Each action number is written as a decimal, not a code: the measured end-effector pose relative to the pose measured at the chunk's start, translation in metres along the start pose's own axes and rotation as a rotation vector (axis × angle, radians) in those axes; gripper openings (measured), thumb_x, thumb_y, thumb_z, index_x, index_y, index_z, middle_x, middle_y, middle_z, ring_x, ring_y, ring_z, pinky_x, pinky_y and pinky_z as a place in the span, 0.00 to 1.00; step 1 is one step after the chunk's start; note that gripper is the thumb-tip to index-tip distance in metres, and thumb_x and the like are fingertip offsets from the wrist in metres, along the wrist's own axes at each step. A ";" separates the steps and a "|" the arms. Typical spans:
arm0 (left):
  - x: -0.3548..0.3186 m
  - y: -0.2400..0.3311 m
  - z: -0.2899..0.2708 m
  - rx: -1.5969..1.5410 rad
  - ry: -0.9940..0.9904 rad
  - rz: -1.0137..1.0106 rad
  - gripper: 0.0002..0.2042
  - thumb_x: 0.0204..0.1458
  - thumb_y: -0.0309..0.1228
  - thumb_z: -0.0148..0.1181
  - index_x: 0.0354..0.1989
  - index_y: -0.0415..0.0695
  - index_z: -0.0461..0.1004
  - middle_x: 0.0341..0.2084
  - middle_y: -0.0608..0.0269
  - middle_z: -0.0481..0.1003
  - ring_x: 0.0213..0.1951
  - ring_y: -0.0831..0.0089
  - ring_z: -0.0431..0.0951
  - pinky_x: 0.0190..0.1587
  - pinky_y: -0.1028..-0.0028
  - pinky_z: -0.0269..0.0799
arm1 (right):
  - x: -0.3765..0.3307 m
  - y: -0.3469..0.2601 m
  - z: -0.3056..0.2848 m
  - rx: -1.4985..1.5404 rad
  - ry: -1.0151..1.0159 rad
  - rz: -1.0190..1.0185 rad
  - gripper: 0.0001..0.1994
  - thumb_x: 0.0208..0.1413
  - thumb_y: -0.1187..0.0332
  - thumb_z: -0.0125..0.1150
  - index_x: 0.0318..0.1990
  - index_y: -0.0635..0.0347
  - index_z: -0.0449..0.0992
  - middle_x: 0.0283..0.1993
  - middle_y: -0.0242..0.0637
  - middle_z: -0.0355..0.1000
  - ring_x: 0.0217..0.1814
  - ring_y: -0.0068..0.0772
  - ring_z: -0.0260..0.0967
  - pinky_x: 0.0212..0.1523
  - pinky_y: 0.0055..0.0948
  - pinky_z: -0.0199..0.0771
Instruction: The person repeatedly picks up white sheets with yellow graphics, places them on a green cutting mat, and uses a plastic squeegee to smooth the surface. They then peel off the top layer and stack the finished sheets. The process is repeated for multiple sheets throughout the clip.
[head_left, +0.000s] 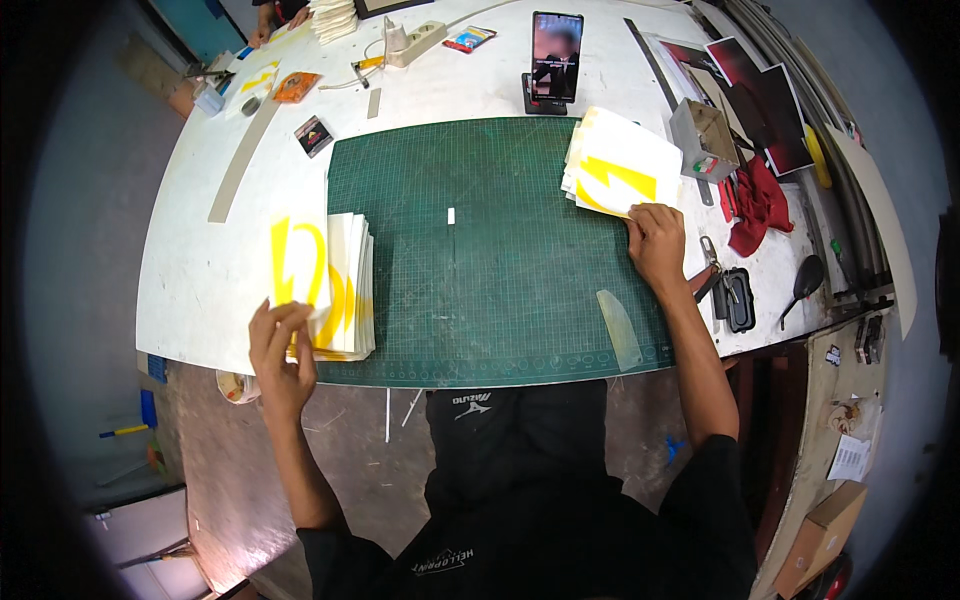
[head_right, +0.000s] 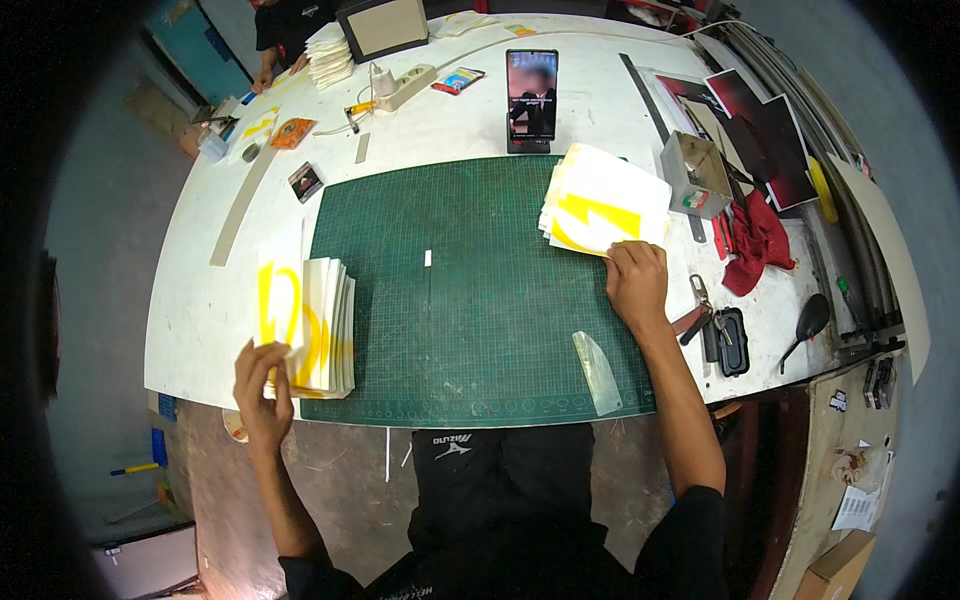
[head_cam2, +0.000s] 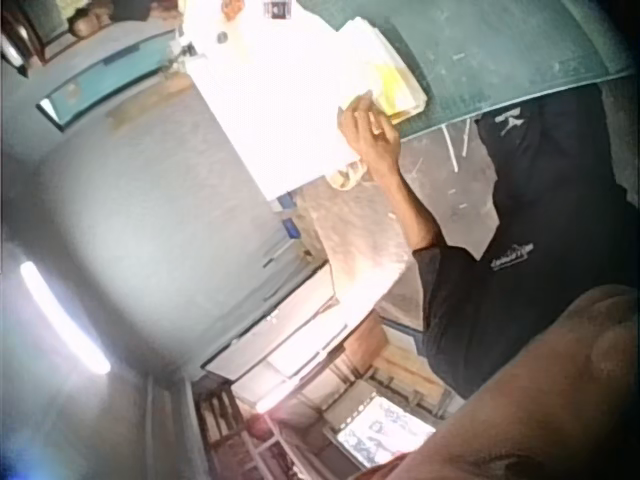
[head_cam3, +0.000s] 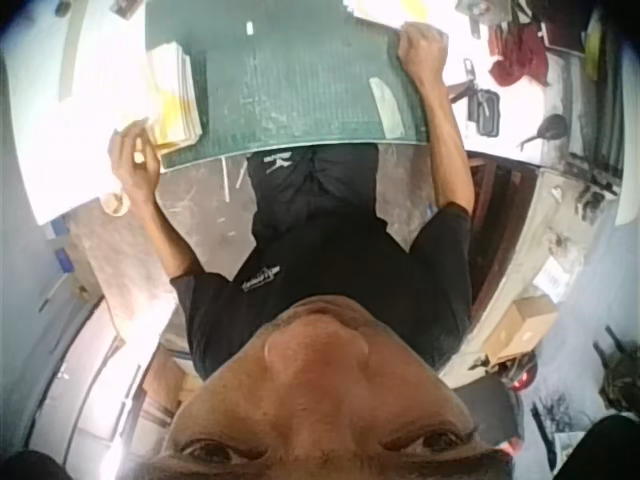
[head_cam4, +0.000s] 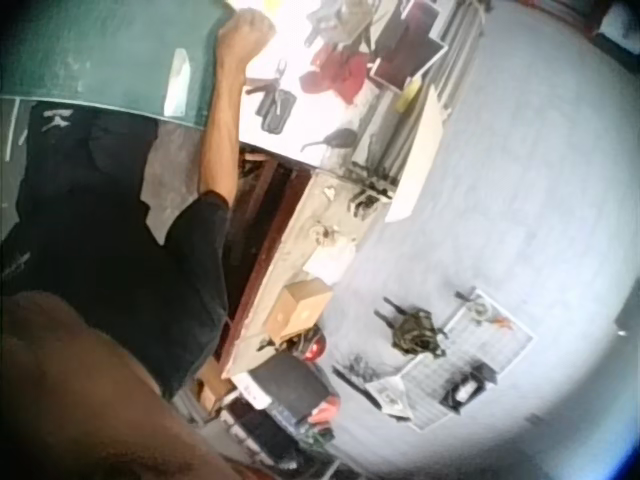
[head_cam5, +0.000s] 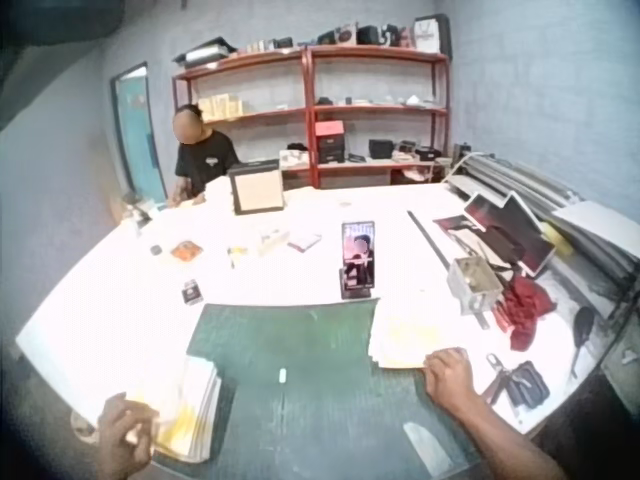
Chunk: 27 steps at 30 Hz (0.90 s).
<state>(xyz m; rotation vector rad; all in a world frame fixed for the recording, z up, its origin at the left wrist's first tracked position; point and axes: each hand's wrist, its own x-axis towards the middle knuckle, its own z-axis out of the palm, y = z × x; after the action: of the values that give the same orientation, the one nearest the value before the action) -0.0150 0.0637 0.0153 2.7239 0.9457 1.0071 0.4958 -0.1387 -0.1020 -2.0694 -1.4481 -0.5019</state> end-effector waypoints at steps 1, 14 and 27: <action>-0.009 -0.006 0.000 0.011 -0.083 -0.010 0.09 0.54 0.17 0.61 0.42 0.39 0.83 0.40 0.52 0.81 0.49 0.53 0.81 0.69 0.48 0.66 | 0.001 -0.002 -0.001 0.011 -0.020 0.028 0.06 0.57 0.73 0.70 0.41 0.62 0.85 0.43 0.41 0.83 0.49 0.45 0.79 0.57 0.45 0.73; -0.049 0.051 0.039 -0.279 0.102 -0.014 0.17 0.56 0.31 0.69 0.51 0.36 0.78 0.47 0.45 0.79 0.50 0.51 0.79 0.58 0.54 0.73 | -0.010 -0.068 -0.045 0.039 0.255 -0.154 0.07 0.61 0.79 0.62 0.45 0.65 0.83 0.50 0.44 0.83 0.54 0.44 0.81 0.62 0.54 0.74; -0.047 0.104 0.150 -1.437 -0.299 -0.865 0.16 0.72 0.36 0.57 0.54 0.33 0.79 0.44 0.61 0.83 0.43 0.76 0.82 0.48 0.73 0.77 | -0.103 -0.162 -0.046 0.629 -0.056 0.346 0.19 0.64 0.70 0.70 0.60 0.68 0.79 0.54 0.45 0.81 0.56 0.38 0.80 0.61 0.38 0.76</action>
<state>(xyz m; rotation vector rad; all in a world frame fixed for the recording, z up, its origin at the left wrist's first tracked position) 0.1036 -0.0290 -0.0985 1.0537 0.7168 0.6071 0.3085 -0.2005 -0.0901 -1.7594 -1.0563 0.1428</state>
